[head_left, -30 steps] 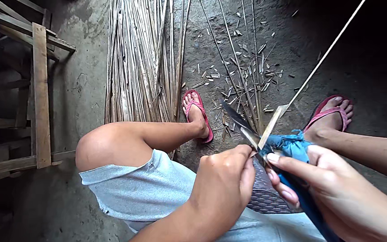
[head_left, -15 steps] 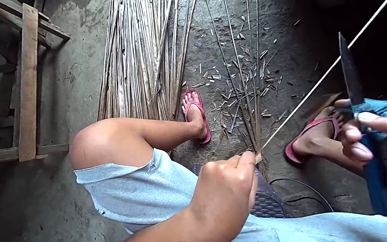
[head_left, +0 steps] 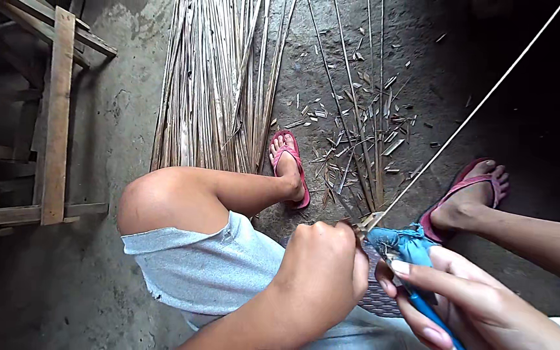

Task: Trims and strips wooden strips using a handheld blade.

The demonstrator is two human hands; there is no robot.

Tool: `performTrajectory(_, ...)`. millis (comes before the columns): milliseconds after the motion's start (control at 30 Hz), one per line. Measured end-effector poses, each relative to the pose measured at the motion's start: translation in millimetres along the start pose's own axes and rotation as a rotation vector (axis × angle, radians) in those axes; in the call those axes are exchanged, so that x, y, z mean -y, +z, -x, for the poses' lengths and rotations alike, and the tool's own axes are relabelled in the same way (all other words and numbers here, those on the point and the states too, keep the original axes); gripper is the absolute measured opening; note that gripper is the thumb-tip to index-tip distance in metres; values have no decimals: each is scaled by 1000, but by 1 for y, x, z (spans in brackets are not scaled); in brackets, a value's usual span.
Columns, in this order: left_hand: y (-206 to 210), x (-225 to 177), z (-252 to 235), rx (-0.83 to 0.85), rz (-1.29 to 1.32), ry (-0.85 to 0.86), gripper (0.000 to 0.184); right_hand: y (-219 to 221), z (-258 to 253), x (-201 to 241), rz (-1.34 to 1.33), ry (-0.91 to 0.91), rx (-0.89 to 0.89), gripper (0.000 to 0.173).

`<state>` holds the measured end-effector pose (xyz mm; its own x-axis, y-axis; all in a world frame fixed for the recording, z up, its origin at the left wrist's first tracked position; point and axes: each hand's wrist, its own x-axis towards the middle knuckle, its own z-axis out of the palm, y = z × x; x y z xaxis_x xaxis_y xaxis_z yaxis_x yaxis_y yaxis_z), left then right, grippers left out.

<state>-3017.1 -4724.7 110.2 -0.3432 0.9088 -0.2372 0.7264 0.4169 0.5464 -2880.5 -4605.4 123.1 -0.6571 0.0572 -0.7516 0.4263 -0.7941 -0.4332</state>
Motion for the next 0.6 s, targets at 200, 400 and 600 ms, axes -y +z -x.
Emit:
performTrajectory(200,-7,1,-1,47,-16,25,26,0,-3,-4,-60,80,40,26)
performTrajectory(400,-3,2,1,25,-63,50,26,6,-5,-4,-107,76,-59,27)
performTrajectory(600,1,3,1,-102,-85,143,25,12,-9,1,-42,-20,-187,23)
